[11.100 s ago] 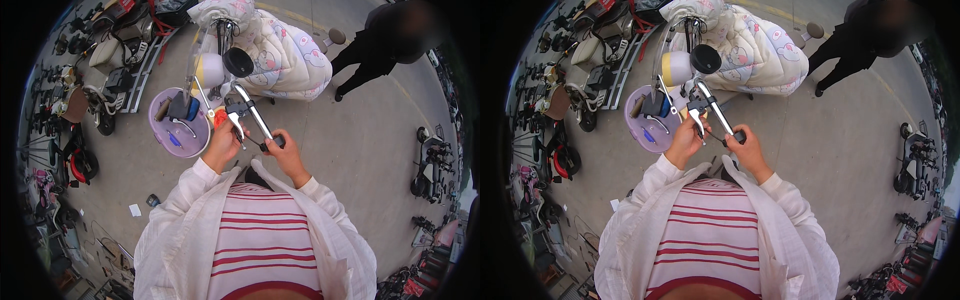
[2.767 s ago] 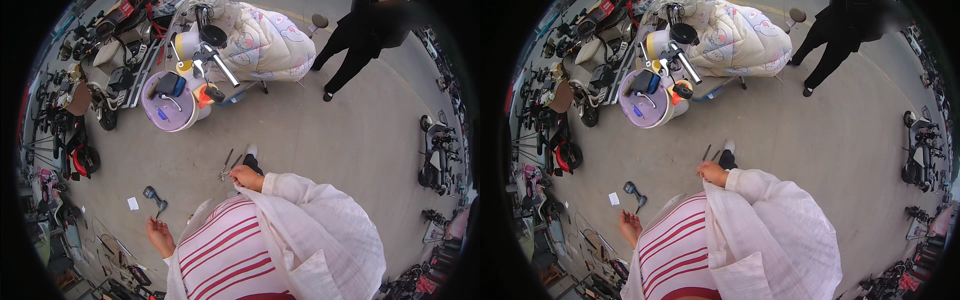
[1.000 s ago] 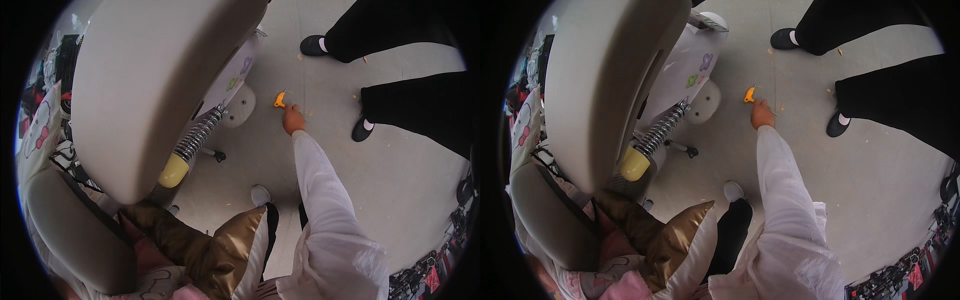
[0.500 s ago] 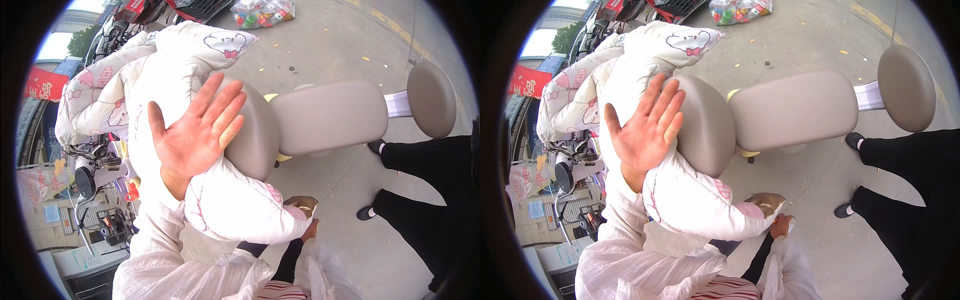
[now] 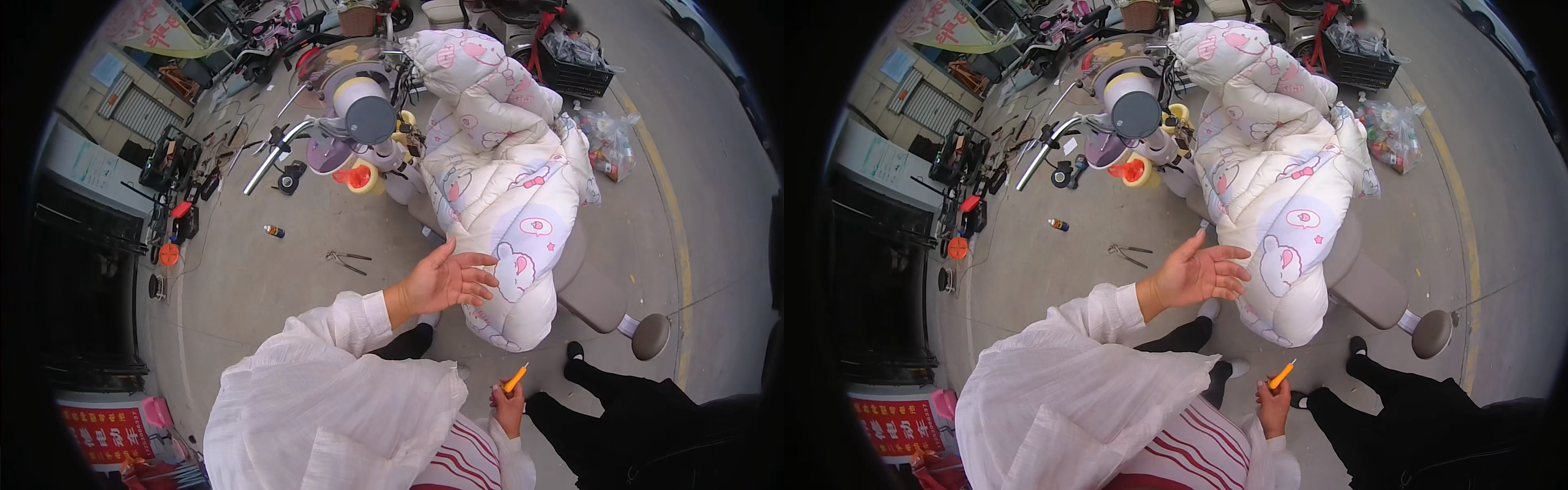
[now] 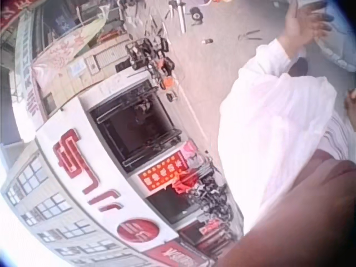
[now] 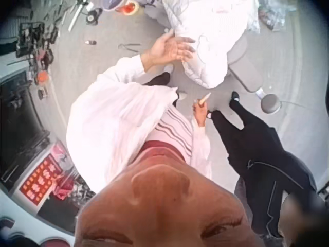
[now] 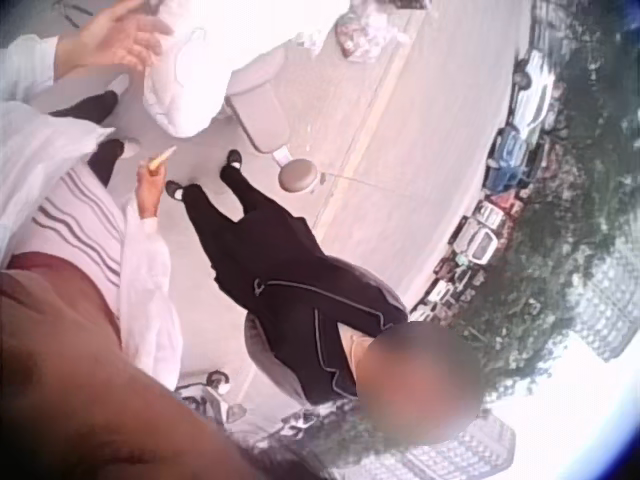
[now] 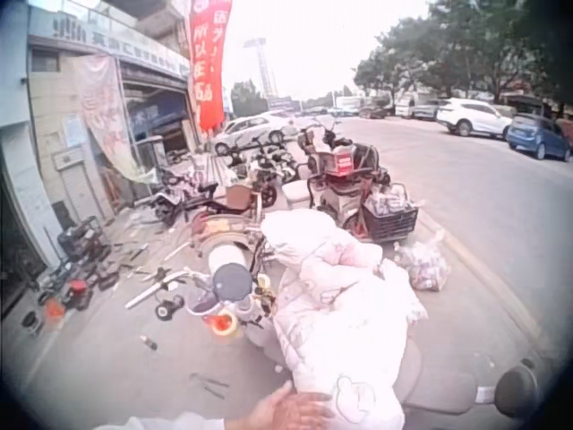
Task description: The person repairs a scooter's handlebar assembly using a screwdriver and wrench. They tighten screws on the handlebar, adjust components near the rear of the scooter, and continue working on the handlebar controls.
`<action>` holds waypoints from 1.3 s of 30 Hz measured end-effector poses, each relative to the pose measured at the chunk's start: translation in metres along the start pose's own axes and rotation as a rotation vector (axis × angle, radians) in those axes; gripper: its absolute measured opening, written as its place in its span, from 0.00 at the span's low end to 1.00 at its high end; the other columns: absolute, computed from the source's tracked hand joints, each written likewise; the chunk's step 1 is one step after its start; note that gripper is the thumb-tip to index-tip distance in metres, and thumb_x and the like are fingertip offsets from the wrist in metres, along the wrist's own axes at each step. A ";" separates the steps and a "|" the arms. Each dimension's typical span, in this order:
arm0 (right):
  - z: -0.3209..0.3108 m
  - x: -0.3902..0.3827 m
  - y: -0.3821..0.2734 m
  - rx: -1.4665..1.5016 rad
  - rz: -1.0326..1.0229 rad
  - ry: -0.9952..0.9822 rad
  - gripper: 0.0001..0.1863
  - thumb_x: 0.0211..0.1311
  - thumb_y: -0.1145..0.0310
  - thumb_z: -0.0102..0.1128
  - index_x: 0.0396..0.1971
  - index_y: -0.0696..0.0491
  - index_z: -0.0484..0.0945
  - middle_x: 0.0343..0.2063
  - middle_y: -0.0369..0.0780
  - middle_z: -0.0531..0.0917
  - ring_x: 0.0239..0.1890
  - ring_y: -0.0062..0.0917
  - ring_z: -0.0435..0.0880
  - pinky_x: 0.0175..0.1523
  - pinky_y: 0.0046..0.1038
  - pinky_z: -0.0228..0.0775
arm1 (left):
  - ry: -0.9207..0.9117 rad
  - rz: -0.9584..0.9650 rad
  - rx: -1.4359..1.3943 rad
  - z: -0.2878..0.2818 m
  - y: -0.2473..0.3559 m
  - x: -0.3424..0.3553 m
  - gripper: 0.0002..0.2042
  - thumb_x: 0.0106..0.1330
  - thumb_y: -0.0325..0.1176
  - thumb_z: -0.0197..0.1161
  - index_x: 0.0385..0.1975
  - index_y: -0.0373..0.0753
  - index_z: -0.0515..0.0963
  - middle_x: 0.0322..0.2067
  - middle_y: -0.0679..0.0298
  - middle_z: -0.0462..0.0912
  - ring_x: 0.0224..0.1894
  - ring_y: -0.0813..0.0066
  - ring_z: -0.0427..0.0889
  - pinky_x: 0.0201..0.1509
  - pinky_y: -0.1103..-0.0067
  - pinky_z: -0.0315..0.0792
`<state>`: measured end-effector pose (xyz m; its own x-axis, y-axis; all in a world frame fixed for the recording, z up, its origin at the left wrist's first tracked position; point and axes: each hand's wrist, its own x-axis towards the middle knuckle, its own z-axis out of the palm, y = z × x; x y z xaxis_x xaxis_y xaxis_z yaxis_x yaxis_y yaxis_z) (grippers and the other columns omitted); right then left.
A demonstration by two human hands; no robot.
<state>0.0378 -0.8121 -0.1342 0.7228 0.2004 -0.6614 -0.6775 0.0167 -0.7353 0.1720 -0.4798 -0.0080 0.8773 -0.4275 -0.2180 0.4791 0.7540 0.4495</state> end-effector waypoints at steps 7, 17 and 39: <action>0.157 0.006 -0.136 0.129 -0.148 -0.586 0.15 0.64 0.69 0.59 0.46 0.52 0.66 0.37 0.38 0.74 0.34 0.20 0.75 0.38 0.21 0.70 | 0.794 0.139 0.498 -0.044 0.039 -0.193 0.23 0.75 0.48 0.45 0.57 0.35 0.69 0.45 0.57 0.81 0.41 0.73 0.80 0.47 0.75 0.75; 0.403 0.043 -0.191 0.151 -0.122 -0.821 0.08 0.71 0.67 0.50 0.43 0.55 0.72 0.36 0.37 0.80 0.26 0.13 0.72 0.31 0.18 0.67 | 0.838 0.499 0.473 -0.058 0.184 -0.171 0.20 0.76 0.43 0.46 0.59 0.35 0.67 0.44 0.58 0.81 0.42 0.74 0.80 0.44 0.79 0.76; 0.467 0.151 -0.224 0.143 0.122 -0.915 0.17 0.70 0.67 0.51 0.56 0.56 0.69 0.23 0.30 0.68 0.22 0.11 0.62 0.25 0.16 0.55 | 1.046 0.580 0.196 -0.126 0.264 -0.151 0.12 0.72 0.36 0.54 0.52 0.41 0.74 0.34 0.65 0.81 0.36 0.73 0.81 0.39 0.76 0.76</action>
<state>0.2345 -0.3278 -0.0002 0.2985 0.9011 -0.3145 -0.7961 0.0533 -0.6028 0.1697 -0.1534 0.0341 0.6024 0.6264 -0.4946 0.0746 0.5727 0.8163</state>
